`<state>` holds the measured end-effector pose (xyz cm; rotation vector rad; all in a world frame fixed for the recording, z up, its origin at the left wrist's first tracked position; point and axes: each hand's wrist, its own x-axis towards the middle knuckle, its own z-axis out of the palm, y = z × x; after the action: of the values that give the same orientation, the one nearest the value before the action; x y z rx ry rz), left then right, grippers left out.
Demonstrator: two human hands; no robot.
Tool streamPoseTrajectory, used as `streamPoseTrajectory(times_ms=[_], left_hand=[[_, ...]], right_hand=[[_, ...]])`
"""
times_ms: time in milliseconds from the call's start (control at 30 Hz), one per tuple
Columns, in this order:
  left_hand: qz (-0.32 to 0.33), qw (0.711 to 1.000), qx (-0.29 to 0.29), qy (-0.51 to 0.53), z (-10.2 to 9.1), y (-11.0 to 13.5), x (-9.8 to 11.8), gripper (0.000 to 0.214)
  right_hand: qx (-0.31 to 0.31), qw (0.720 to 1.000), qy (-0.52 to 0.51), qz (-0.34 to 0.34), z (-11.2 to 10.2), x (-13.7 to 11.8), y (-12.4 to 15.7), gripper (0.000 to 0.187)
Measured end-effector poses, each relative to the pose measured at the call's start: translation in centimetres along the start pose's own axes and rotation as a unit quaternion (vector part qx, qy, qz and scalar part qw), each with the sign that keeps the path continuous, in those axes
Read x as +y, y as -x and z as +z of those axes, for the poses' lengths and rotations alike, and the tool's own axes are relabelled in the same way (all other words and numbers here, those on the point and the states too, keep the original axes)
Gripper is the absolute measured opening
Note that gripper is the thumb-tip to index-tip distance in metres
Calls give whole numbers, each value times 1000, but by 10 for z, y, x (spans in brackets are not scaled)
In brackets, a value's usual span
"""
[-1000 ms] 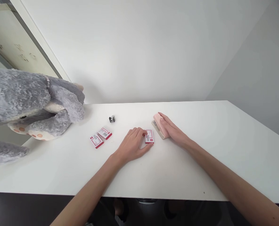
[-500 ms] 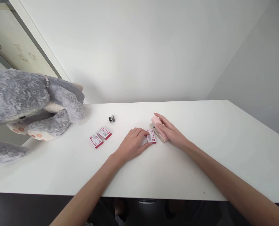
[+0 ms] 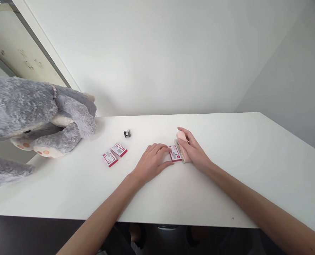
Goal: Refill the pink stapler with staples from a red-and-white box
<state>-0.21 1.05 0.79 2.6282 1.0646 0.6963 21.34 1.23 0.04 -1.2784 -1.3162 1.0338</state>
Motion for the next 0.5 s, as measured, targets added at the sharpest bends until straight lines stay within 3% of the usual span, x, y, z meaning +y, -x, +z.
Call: streamPoseTrajectory(times_ms=[133,233,367,500], left_hand=[[-44,999,14,24,3,0,-2,69],[-33,999,15,24,3,-1,-2,63],[26,995,93,-36,2,-3,-2,52],[25,987,151,-49,-1,-3,1,53]], right_hand=[[-32,997,-35,63,3,-6,3,54],[-37,997,-33,63,4,-8,5,53],[-20,998,-41,41,4,-7,4,51],[1,998,-50,36,3,-4,1,51]])
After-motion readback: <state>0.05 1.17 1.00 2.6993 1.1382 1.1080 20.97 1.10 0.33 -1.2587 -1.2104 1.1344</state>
